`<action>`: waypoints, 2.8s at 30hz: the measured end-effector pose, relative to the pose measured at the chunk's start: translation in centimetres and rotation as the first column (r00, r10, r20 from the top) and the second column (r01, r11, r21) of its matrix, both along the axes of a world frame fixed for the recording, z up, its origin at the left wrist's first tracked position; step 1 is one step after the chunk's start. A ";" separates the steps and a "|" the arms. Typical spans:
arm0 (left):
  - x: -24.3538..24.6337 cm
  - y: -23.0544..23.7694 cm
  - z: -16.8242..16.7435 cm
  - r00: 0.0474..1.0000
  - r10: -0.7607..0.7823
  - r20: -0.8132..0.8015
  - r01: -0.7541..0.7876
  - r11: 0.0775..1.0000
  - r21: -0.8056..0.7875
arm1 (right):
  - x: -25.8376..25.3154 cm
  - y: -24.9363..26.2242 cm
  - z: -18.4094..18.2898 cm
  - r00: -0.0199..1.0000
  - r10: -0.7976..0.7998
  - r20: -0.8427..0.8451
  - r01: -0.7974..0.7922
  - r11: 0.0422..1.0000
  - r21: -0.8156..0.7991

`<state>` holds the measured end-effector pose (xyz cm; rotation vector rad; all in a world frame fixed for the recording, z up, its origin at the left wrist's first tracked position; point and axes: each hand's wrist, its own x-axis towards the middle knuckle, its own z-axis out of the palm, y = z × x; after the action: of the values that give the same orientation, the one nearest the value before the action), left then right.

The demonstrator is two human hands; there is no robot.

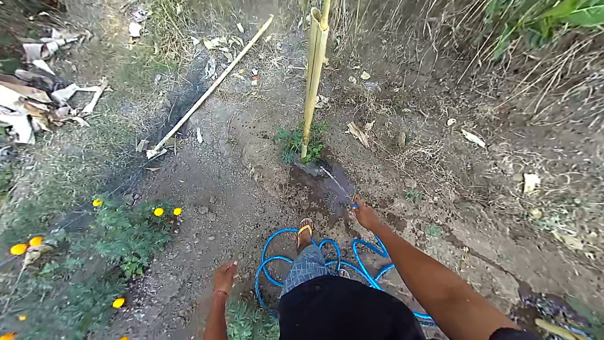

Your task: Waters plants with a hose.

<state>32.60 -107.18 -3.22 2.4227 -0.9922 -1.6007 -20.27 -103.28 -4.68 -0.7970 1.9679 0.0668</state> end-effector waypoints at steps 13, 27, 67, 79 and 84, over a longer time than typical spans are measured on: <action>-8.5 19.2 4.4 0.981 0.025 -0.192 -0.047 0.993 -0.112 | -1.1 12.2 3.0 0.998 0.059 -0.007 -0.060 0.983 -0.172; -7.5 30.7 4.9 0.986 0.152 -0.073 -0.155 0.987 -0.032 | -2.6 16.6 2.4 0.980 0.180 0.087 -0.160 0.967 -0.196; -28.5 9.5 -7.0 0.853 -0.479 -0.208 0.452 0.876 -0.168 | -1.9 8.3 -1.7 0.835 0.488 0.254 -0.488 0.870 -0.068; -43.8 3.7 -23.9 0.813 -0.579 -0.062 0.582 0.809 0.081 | -2.2 4.9 -4.5 0.785 0.524 0.330 -0.546 0.837 -0.028; -40.9 1.5 -31.5 0.874 -0.340 -0.347 0.361 0.933 -0.006 | -3.8 5.0 -5.7 0.893 0.413 0.178 -0.410 0.911 -0.053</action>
<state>-8.25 -105.64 -34.71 1.9663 -1.3865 -2.1016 -24.02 -98.29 -10.38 -1.1783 1.5993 0.2222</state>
